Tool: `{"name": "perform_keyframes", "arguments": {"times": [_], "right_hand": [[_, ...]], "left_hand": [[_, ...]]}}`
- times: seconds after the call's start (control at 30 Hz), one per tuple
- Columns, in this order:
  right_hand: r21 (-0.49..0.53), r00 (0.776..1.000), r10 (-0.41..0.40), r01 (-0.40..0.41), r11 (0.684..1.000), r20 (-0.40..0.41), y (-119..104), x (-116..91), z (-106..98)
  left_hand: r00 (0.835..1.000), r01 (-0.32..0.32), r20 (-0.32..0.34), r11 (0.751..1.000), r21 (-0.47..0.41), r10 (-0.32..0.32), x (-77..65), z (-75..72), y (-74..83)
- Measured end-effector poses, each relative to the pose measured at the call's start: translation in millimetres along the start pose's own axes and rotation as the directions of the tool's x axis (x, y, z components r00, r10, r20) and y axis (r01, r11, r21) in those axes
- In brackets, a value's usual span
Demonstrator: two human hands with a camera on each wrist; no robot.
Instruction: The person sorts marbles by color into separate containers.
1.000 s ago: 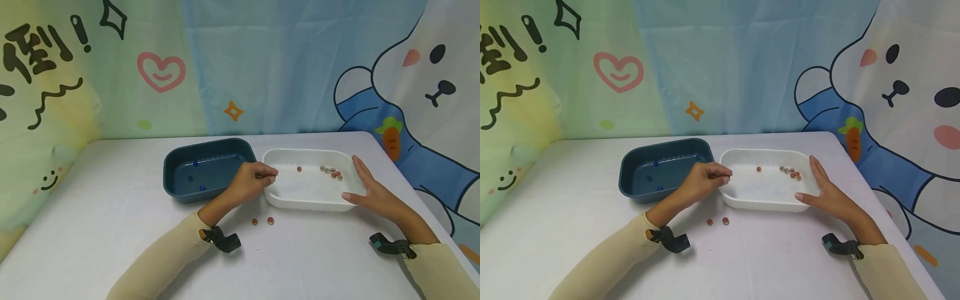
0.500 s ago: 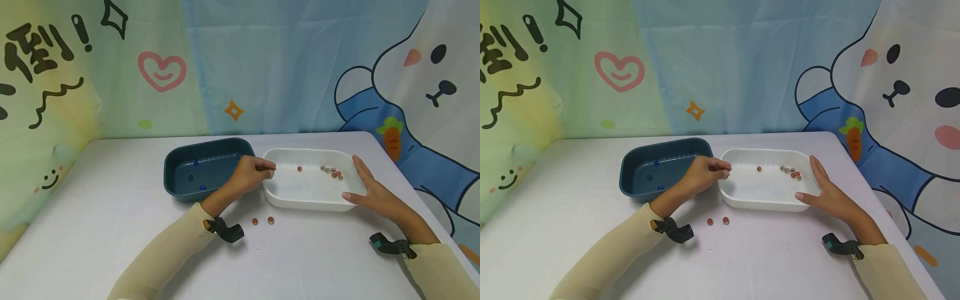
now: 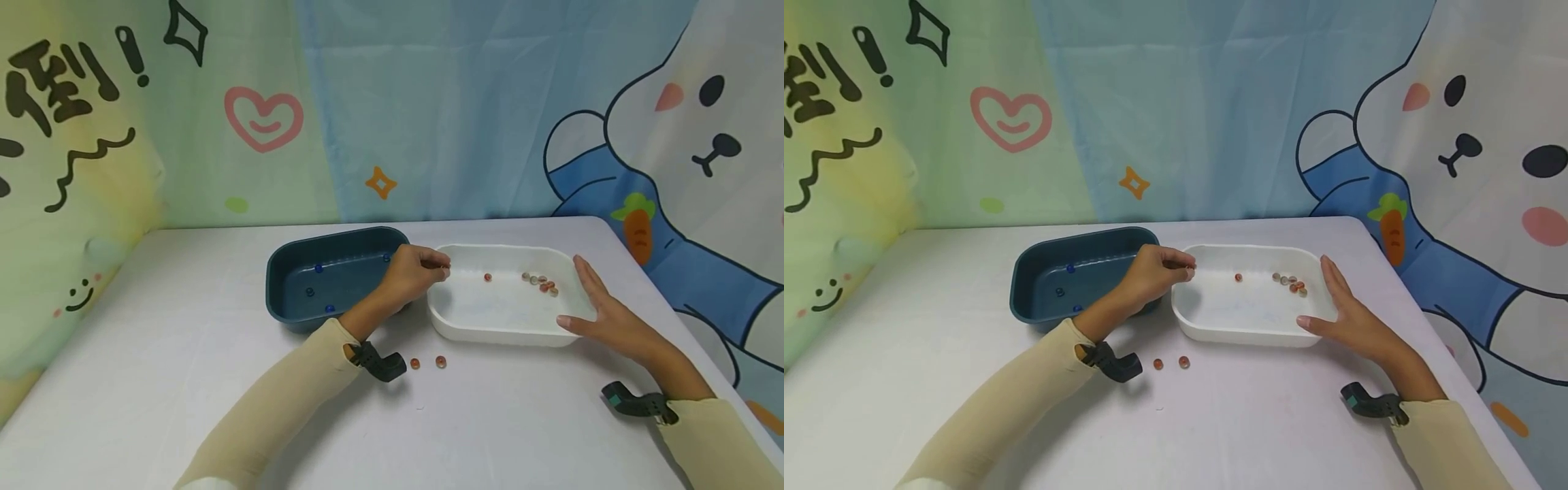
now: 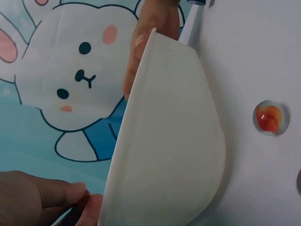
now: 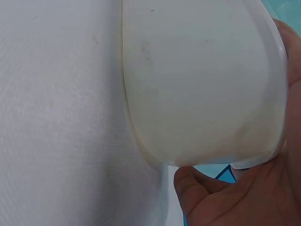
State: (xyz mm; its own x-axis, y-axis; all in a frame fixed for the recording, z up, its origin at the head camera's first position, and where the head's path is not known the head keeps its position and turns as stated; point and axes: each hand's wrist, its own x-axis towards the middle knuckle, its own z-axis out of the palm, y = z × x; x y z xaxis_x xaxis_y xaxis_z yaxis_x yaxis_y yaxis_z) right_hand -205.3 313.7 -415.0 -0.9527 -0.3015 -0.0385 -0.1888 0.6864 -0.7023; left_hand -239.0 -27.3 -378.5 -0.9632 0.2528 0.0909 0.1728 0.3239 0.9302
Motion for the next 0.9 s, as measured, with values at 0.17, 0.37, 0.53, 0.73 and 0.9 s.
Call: {"name": "perform_keyframes", "arguments": {"times": [0.17, 0.37, 0.53, 0.73, 0.9], "right_hand": [[-0.003, 1.0, 0.001, -0.001, 1.0, -0.003, 0, 0, -1], [-0.005, 1.0, 0.003, -0.003, 1.0, -0.001, 0, 1, 1], [-0.006, 1.0, 0.003, -0.003, 1.0, -0.002, -1, 0, 0], [-0.003, 1.0, 0.007, -0.007, 1.0, 0.001, -2, -1, 1], [-0.014, 1.0, 0.006, -0.006, 1.0, -0.001, -2, 0, 1]], "left_hand": [[0.999, 0.028, 0.022, 0.999, 0.043, -0.029, 6.7, 1.2, 2.3], [0.997, 0.071, 0.025, 0.997, 0.033, -0.071, 12.9, 2.8, -0.3], [0.995, 0.103, 0.007, 0.995, -0.013, -0.103, 15.9, 2.3, -1.6], [0.994, 0.109, 0.007, 0.994, 0.011, -0.109, 16.5, 2.1, -0.7], [0.994, 0.104, 0.014, 0.994, 0.017, -0.105, 15.2, 1.3, 0.0]]}}
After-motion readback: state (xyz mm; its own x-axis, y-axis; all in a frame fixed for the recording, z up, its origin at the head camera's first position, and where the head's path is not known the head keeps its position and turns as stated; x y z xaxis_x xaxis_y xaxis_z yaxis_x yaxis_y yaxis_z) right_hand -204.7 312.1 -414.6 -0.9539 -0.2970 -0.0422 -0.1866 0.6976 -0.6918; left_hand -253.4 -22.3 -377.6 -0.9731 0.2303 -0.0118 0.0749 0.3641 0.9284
